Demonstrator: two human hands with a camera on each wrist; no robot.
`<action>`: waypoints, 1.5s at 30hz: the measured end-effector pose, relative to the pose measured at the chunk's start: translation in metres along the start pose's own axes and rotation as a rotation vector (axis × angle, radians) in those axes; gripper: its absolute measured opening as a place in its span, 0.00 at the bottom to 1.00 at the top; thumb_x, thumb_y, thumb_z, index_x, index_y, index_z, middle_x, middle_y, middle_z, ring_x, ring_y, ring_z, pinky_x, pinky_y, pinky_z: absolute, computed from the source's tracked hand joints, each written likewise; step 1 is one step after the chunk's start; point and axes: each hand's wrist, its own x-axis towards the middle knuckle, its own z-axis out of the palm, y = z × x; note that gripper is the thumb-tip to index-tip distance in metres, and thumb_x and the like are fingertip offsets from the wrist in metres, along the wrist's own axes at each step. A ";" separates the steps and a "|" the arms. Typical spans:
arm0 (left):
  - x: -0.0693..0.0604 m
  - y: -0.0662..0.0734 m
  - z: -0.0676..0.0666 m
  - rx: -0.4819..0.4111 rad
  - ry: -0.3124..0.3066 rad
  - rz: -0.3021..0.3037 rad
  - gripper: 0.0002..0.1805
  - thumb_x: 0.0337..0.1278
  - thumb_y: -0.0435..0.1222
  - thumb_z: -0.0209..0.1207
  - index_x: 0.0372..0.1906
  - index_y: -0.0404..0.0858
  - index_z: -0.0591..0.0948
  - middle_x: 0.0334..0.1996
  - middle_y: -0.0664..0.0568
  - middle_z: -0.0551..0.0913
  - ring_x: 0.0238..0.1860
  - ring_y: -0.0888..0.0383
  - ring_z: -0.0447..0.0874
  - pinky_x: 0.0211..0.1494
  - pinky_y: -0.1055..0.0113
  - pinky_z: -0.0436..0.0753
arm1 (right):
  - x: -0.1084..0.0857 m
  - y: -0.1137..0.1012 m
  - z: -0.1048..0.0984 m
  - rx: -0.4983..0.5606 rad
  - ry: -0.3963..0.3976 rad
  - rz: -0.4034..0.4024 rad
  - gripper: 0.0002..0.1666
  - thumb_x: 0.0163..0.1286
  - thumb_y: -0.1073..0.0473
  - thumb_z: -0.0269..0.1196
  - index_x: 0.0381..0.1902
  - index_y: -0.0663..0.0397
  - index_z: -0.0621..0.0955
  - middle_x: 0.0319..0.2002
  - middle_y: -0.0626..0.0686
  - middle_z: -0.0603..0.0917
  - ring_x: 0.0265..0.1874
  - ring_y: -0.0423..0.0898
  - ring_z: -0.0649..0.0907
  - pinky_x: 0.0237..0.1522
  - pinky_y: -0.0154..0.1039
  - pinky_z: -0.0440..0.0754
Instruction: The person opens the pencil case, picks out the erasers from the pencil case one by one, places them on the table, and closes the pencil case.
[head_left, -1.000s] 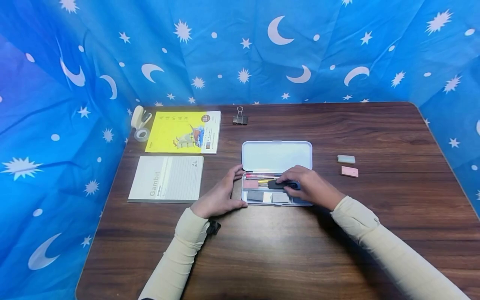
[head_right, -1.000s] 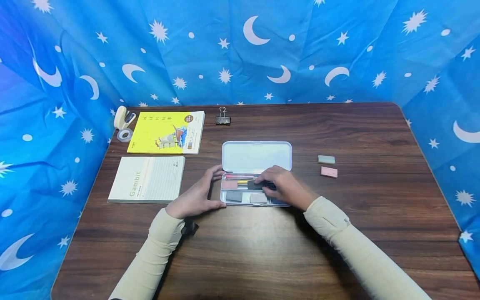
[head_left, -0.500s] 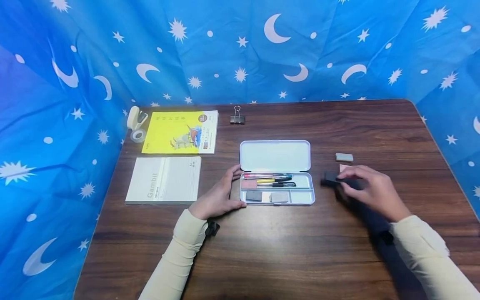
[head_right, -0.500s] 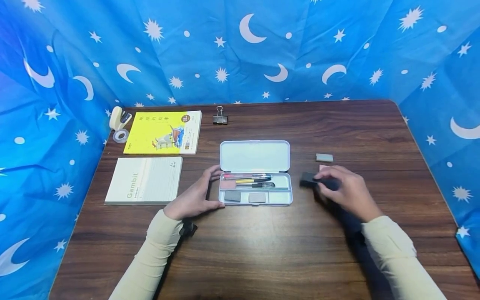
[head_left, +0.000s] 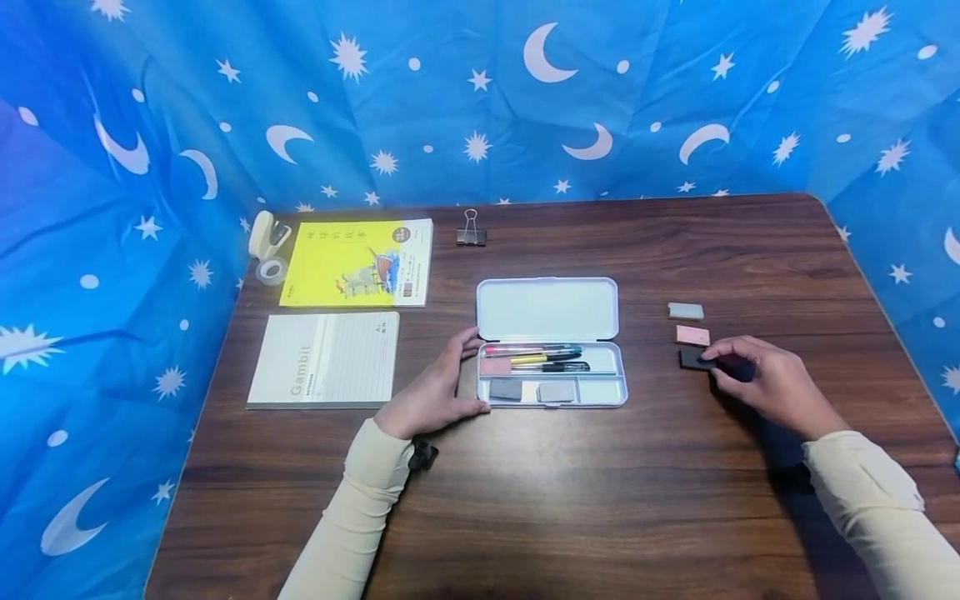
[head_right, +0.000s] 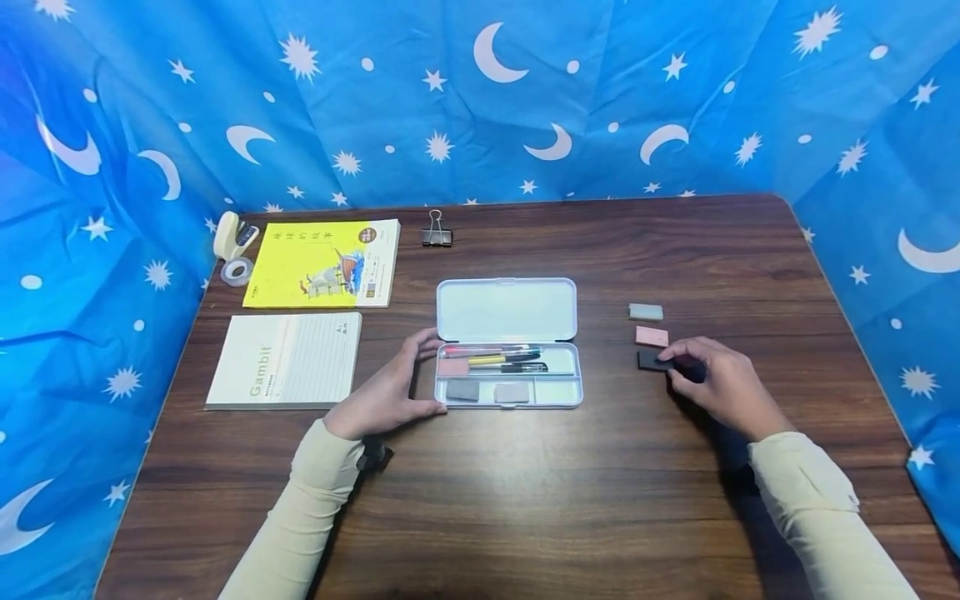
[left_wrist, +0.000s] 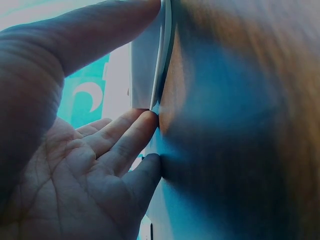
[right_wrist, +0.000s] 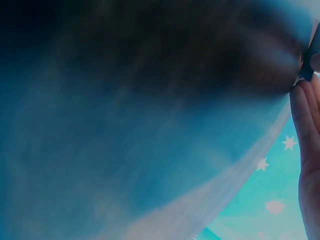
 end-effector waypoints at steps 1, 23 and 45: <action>-0.001 0.000 0.000 0.000 0.002 -0.001 0.60 0.52 0.32 0.79 0.81 0.31 0.48 0.75 0.35 0.67 0.77 0.44 0.65 0.81 0.52 0.61 | 0.001 -0.001 0.000 -0.002 -0.004 -0.002 0.25 0.50 0.75 0.80 0.45 0.51 0.87 0.41 0.53 0.88 0.39 0.39 0.82 0.46 0.13 0.68; -0.002 0.002 -0.002 0.013 0.004 -0.029 0.61 0.52 0.33 0.79 0.81 0.31 0.49 0.76 0.38 0.68 0.77 0.45 0.65 0.82 0.53 0.60 | 0.115 -0.176 0.103 0.216 -0.089 -0.435 0.11 0.61 0.67 0.78 0.40 0.57 0.88 0.39 0.52 0.89 0.44 0.51 0.87 0.52 0.50 0.87; 0.000 0.006 -0.002 0.010 -0.011 -0.060 0.61 0.53 0.34 0.79 0.82 0.32 0.48 0.77 0.39 0.66 0.79 0.46 0.62 0.83 0.55 0.58 | 0.129 -0.179 0.115 0.160 -0.165 -0.568 0.06 0.67 0.63 0.75 0.41 0.57 0.91 0.41 0.49 0.90 0.42 0.46 0.85 0.48 0.43 0.87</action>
